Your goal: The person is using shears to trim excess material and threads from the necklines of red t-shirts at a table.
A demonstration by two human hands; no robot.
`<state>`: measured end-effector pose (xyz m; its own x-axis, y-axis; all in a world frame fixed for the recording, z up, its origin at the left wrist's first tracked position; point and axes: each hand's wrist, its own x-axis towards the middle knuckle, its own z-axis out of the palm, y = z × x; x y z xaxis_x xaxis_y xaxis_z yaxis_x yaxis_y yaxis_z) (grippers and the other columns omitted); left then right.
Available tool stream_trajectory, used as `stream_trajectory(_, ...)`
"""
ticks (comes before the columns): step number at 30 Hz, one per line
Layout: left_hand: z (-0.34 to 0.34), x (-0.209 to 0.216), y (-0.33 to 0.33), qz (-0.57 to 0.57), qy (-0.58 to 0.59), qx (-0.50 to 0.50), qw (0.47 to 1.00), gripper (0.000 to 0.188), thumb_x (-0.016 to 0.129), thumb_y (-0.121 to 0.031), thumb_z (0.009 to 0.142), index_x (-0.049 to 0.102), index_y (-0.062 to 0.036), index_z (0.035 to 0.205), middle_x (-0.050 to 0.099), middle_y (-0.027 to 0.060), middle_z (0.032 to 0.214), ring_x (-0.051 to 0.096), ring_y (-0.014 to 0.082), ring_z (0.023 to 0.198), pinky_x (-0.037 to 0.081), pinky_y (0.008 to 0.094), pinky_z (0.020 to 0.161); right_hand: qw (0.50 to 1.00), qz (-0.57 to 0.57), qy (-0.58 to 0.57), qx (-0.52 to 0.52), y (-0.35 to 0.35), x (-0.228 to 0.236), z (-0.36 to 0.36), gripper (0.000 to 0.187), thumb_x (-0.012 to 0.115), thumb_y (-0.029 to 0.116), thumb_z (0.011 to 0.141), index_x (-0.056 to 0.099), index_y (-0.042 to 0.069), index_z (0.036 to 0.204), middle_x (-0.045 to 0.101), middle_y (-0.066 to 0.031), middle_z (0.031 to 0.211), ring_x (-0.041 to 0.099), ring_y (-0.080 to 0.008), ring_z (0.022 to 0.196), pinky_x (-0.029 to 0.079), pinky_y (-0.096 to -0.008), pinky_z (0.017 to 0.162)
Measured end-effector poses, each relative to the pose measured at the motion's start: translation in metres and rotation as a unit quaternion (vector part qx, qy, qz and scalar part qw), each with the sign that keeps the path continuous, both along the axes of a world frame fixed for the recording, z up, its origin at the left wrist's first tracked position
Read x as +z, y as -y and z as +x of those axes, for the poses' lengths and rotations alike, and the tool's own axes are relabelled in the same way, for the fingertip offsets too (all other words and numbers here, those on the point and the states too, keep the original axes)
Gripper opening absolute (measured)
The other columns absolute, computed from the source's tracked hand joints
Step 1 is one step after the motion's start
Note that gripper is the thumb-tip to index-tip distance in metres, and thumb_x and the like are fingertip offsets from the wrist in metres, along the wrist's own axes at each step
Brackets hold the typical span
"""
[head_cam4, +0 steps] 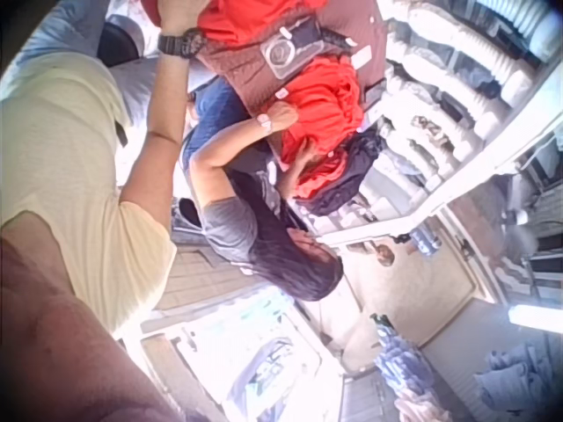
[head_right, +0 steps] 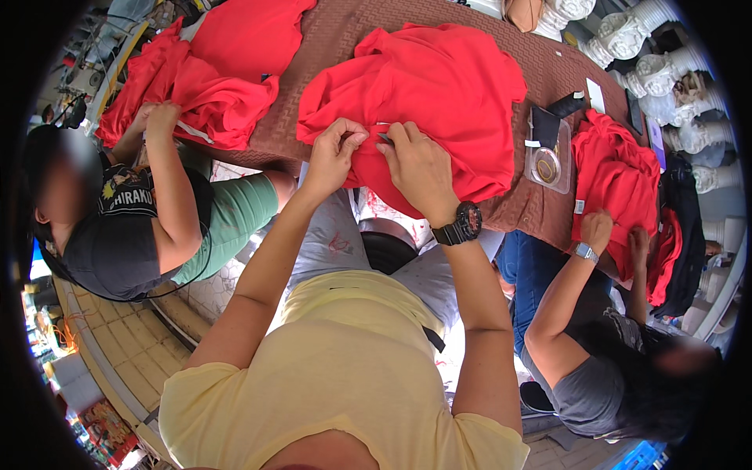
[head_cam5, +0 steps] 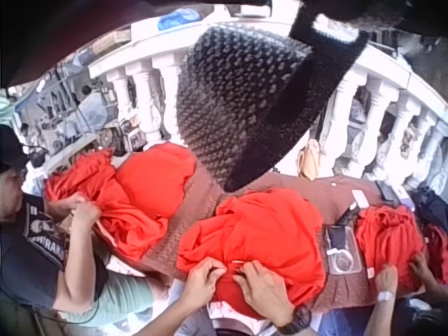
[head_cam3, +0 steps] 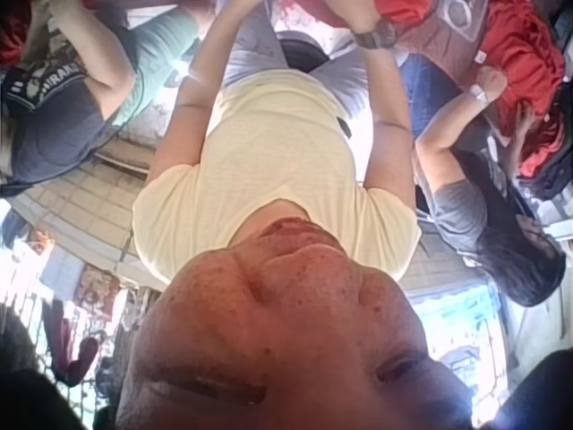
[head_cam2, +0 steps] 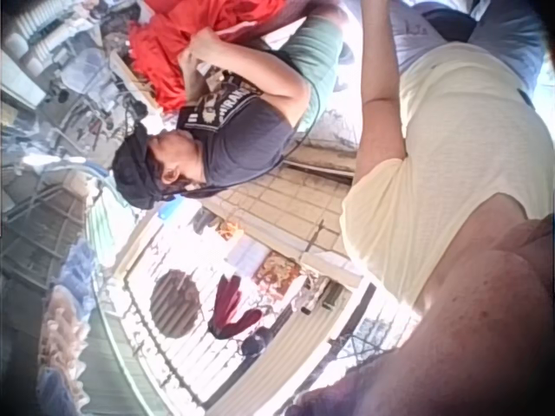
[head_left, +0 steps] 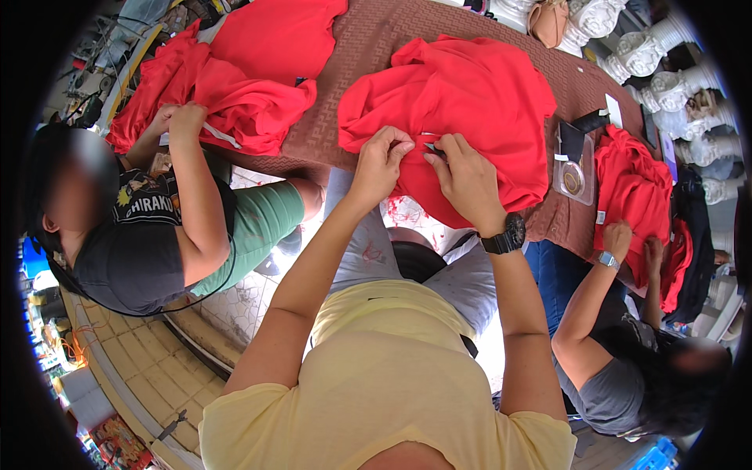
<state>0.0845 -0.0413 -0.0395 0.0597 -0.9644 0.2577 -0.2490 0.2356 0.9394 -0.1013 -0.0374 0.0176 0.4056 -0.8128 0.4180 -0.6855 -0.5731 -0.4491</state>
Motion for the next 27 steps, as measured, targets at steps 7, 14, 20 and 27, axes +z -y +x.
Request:
stream_trajectory(7, 0.001, 0.000, 0.000, 0.006, -0.014, -0.005, 1.000, 0.007, 0.066, -0.002, 0.093, 0.063, 0.0042, 0.094, 0.067, 0.0152, 0.088, 0.065, 0.0227, 0.079, 0.051, 0.0329, 0.073, 0.995, -0.073, -0.068, 0.013, 0.005, -0.003, 0.006, 0.014, 0.064, 0.019, 0.094, 0.061, 0.005, 0.100, 0.059, -0.0117, 0.087, 0.066, -0.0297, 0.073, 0.052, -0.0411, 0.058)
stream_trajectory(14, 0.000, 0.012, -0.003, 0.034, 0.015, -0.014, 0.999, 0.007, 0.063, -0.004, 0.098, 0.065, 0.0023, 0.097, 0.067, 0.0051, 0.090, 0.060, 0.0091, 0.084, 0.050, 0.0257, 0.078, 0.993, -0.074, -0.093, 0.021, 0.008, -0.002, 0.008, 0.014, 0.063, 0.018, 0.094, 0.061, 0.005, 0.099, 0.060, -0.0116, 0.087, 0.067, -0.0294, 0.072, 0.053, -0.0406, 0.056)
stream_trajectory(20, -0.002, 0.002, 0.000, 0.010, -0.028, 0.022, 0.999, 0.007, 0.067, -0.003, 0.094, 0.066, 0.0040, 0.094, 0.069, 0.0123, 0.085, 0.064, 0.0162, 0.074, 0.051, 0.0306, 0.069, 0.997, -0.032, -0.072, 0.007, 0.009, 0.005, 0.005, 0.015, 0.063, 0.019, 0.095, 0.058, 0.005, 0.098, 0.060, -0.0128, 0.087, 0.067, -0.0314, 0.068, 0.052, -0.0429, 0.054)
stream_trajectory(27, -0.001, 0.006, 0.001, 0.056, -0.056, 0.014, 0.997, 0.008, 0.068, -0.004, 0.094, 0.067, 0.0033, 0.094, 0.070, 0.0092, 0.082, 0.063, 0.0117, 0.074, 0.051, 0.0283, 0.068, 0.996, -0.031, -0.080, 0.026, 0.010, 0.003, 0.008, 0.016, 0.064, 0.019, 0.094, 0.056, 0.005, 0.100, 0.059, -0.0131, 0.086, 0.067, -0.0323, 0.069, 0.052, -0.0434, 0.054)
